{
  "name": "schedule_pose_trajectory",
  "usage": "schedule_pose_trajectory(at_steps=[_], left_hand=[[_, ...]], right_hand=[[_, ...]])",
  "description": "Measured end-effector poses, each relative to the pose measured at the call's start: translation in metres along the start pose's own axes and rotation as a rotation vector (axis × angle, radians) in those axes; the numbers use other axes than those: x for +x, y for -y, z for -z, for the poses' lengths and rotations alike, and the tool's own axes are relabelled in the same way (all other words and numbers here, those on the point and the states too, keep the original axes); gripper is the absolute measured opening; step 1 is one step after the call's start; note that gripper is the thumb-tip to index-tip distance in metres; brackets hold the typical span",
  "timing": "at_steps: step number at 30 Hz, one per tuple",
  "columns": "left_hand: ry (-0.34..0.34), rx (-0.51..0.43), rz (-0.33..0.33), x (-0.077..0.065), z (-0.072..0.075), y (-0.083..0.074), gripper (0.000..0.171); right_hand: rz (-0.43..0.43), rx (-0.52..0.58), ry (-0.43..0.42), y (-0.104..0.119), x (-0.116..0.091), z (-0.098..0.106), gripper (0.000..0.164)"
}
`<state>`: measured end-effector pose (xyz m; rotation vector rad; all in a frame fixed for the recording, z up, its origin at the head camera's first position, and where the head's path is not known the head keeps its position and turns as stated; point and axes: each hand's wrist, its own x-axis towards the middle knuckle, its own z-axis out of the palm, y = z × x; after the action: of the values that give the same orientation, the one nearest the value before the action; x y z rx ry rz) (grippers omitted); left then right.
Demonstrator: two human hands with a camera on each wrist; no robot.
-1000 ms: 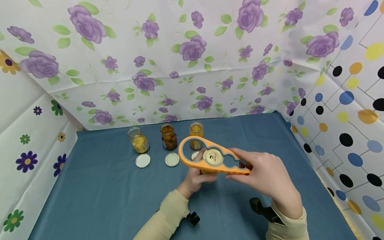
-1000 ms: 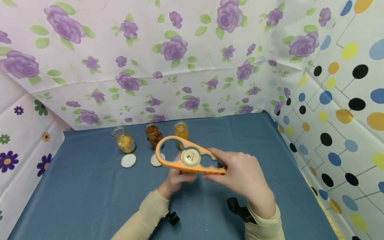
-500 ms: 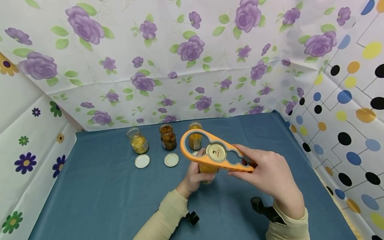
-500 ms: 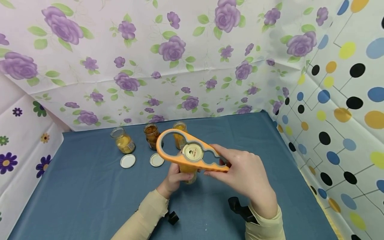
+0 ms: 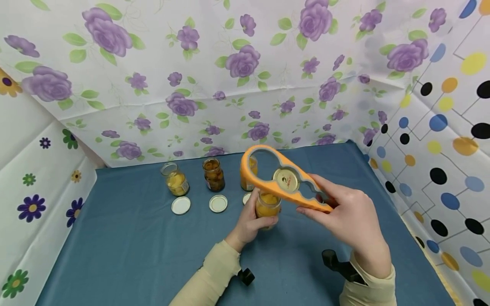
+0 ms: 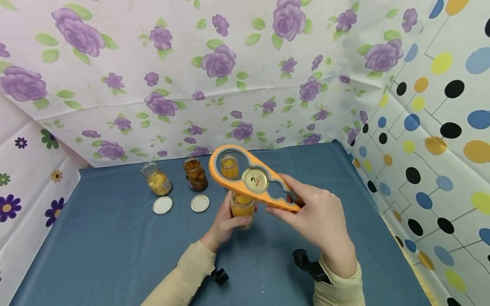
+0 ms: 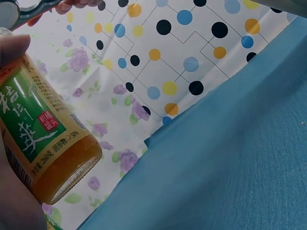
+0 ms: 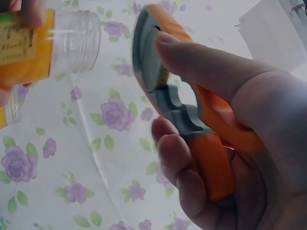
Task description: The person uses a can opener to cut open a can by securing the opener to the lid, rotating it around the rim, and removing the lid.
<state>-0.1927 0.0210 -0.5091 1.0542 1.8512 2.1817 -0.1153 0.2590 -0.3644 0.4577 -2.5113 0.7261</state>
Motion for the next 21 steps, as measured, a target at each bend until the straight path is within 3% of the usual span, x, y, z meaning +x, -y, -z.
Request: schedule_pose_trajectory(at_steps=[9, 16, 21], left_hand=[[-0.114, 0.053, 0.194, 0.009, -0.009, 0.006, 0.058], [-0.162, 0.164, 0.226, 0.031, -0.017, 0.021, 0.055], [-0.189, 0.104, 0.196, 0.053, -0.024, 0.037, 0.057]], right_hand=[[-0.086, 0.019, -0.072, -0.005, 0.0, 0.005, 0.077], [-0.094, 0.023, -0.074, -0.007, 0.001, 0.006, 0.077], [-0.085, 0.021, -0.079, -0.008, 0.001, 0.005, 0.077]])
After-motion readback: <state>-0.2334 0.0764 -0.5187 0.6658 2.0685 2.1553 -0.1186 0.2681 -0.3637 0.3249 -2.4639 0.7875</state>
